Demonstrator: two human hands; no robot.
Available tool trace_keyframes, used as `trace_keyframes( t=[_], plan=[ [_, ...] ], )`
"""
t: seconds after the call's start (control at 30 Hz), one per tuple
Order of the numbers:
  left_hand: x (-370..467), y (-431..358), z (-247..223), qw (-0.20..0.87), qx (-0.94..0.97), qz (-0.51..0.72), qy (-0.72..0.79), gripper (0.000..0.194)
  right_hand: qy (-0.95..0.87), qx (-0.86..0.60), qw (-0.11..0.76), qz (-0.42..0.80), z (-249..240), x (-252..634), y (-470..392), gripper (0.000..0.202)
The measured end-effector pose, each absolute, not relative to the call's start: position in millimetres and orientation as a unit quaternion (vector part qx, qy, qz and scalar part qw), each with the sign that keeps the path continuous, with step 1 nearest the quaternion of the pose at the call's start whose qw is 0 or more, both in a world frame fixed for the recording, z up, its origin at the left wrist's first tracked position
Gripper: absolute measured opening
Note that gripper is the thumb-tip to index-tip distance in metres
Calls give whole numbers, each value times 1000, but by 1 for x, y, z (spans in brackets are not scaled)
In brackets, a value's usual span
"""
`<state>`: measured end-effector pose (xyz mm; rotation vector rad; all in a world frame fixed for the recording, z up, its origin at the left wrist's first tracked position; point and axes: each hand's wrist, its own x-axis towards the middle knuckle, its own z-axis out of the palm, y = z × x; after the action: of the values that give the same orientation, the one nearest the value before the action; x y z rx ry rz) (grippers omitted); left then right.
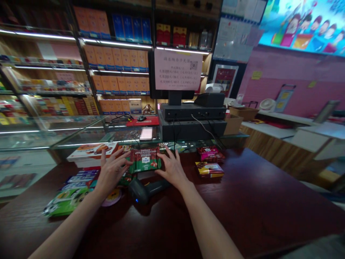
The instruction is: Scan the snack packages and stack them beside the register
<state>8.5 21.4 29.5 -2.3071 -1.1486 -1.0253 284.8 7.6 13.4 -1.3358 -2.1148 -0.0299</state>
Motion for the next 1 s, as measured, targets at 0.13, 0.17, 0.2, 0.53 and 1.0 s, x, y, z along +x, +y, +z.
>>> trace_keyframes(
  t=[0.13, 0.17, 0.2, 0.53, 1.0],
  plan=[
    [12, 23, 30, 179, -825, -360, -396, 10, -797, -522, 304, 12, 15, 287, 9, 59],
    [14, 24, 30, 179, -826, -359, -395, 10, -796, -525, 301, 16, 16, 288, 9, 58],
    [15, 24, 31, 179, -828, -358, -394, 10, -795, -528, 298, 18, 18, 290, 9, 58],
    [63, 33, 52, 165, -862, -342, -337, 15, -768, -568, 296, 4, 27, 337, 1, 59],
    [182, 60, 58, 143, -895, -326, -270, 12, -723, -635, 271, -23, 37, 446, -12, 57]
  ],
)
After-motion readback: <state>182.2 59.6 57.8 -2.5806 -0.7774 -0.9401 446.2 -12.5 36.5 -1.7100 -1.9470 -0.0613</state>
